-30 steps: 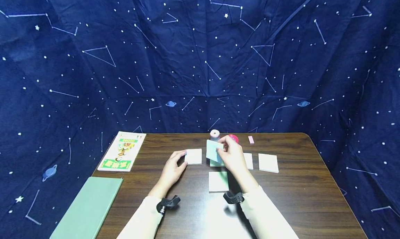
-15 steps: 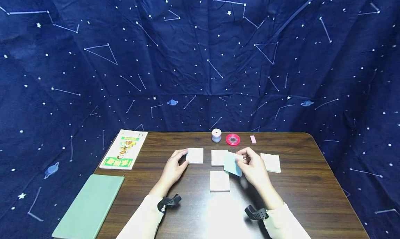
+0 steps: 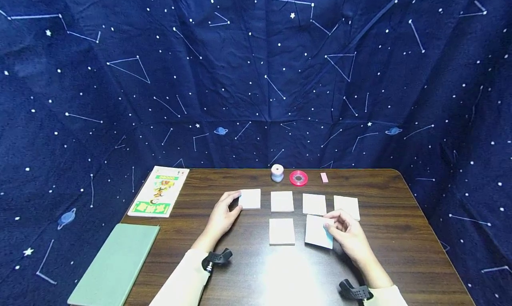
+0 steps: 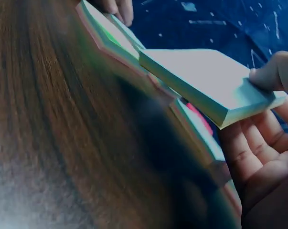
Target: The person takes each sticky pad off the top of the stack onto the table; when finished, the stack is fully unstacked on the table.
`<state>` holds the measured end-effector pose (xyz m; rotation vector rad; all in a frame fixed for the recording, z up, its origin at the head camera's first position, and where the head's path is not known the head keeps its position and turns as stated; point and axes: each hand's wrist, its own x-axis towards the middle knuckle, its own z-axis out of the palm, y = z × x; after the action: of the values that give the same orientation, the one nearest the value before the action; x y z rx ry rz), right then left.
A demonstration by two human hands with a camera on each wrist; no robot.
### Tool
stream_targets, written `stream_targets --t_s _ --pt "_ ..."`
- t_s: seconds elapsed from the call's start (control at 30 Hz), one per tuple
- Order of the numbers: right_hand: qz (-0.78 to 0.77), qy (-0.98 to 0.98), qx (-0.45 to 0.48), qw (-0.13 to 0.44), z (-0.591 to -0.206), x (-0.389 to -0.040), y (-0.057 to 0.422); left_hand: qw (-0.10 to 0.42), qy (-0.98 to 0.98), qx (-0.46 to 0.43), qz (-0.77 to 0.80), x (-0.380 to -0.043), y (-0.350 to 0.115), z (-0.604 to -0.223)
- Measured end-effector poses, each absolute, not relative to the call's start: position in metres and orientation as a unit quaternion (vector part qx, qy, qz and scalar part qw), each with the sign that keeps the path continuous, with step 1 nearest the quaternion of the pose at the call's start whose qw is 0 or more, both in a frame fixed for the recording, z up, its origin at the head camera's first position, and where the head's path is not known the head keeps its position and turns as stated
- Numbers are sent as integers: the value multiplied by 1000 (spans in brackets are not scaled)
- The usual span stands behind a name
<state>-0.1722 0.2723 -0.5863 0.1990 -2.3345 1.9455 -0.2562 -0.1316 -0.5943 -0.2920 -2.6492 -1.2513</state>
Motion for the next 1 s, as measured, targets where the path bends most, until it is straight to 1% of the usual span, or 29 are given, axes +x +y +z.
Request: stream_targets --t_s 0.1,0.23,0.3,0.37,0.57,0.77,1.0 --pt "641 -764 65 35 -596 -173 276 95 -894 -100 -426 -257 -132 -593" --pt "625 -776 87 12 -604 -174 275 87 -896 -96 -425 -255 -132 -594" --pt "613 -785 91 11 -606 -175 274 85 -895 -94 -427 -255 -133 -595" --pt "594 -799 87 19 -606 -176 273 89 -895 -95 -428 -255 -134 -595" --pt "475 -872 95 66 -606 -175 266 97 -895 -98 -424 -257 -136 -597" --pt "451 -883 100 83 -604 -173 264 88 -898 -93 -421 -256 -135 -600" --pt "417 -894 110 122 -610 -175 263 85 -898 -91 -422 -256 -135 -599"
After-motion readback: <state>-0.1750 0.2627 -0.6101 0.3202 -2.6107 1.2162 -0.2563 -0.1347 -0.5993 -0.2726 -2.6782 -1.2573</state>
